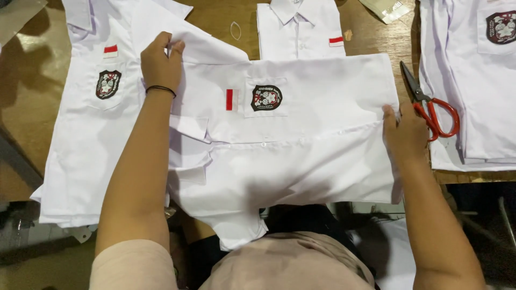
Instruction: The person folds a white short-sleeved shirt on a wooden table, aligning the sides and smoothing the fabric. The person then folds the sleeves inward and folds the shirt in half, placing it on a stack of similar shirts.
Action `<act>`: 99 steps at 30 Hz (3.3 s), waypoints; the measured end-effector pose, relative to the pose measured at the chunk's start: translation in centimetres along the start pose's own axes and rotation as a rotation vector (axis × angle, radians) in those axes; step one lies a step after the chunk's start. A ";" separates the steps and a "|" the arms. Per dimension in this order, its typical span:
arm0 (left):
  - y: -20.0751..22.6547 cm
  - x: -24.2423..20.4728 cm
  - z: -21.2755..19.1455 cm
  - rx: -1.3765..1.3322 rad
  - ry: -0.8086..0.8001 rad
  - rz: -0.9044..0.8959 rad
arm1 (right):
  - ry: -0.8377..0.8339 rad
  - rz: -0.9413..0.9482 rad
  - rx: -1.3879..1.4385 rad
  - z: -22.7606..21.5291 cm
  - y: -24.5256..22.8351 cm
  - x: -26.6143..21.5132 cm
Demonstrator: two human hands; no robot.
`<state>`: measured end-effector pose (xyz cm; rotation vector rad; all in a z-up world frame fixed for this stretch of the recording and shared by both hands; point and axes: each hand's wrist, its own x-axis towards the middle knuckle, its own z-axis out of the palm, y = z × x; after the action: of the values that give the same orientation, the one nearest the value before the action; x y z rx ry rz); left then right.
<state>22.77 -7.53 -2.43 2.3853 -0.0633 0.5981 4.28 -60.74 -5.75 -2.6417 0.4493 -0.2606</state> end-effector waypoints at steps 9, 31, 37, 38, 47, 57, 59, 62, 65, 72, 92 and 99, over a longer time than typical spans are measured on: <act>-2.2 6.3 0.1 0.058 0.213 0.037 | 0.074 -0.071 -0.048 2.2 -0.1 7.5; 4.2 -14.0 -8.1 0.486 -0.699 0.002 | 0.041 -0.005 -0.079 -0.8 3.6 -4.9; -0.4 -14.6 -5.6 0.615 -0.715 0.068 | 0.108 0.002 0.062 -0.3 5.3 -6.6; -0.8 -14.4 -5.4 0.594 -0.695 0.063 | 0.109 -0.004 0.123 -0.2 5.8 -6.6; -6.8 -12.6 -3.1 0.755 -0.417 0.222 | 0.082 -0.050 0.309 0.0 9.3 -6.6; 2.6 -16.9 -0.5 0.534 0.014 0.311 | 0.203 -0.315 0.055 -1.0 6.4 -6.8; 6.0 -19.0 2.5 0.439 -0.037 0.372 | 0.180 -0.409 0.102 1.7 3.0 -6.4; 10.3 -21.7 6.8 0.285 -0.175 0.408 | 0.073 -0.568 0.121 4.3 -5.3 -8.2; 12.1 -22.8 10.3 0.217 -0.321 0.319 | -0.157 -0.617 0.039 6.2 -12.5 -9.2; 13.6 -22.0 8.1 0.318 -0.689 0.153 | -0.457 -0.526 -0.153 8.2 -16.0 -8.8; 11.7 -20.8 0.0 0.427 -0.748 -0.065 | -0.339 -0.298 -0.251 2.7 -4.5 -2.9; 5.3 -20.6 -0.4 0.451 -0.664 -0.093 | -0.343 -0.270 -0.308 1.9 -0.3 -1.1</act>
<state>3.15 -13.65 -7.91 2.9075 -0.1134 -0.2774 3.84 -59.31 -7.42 -2.9662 0.0177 0.1967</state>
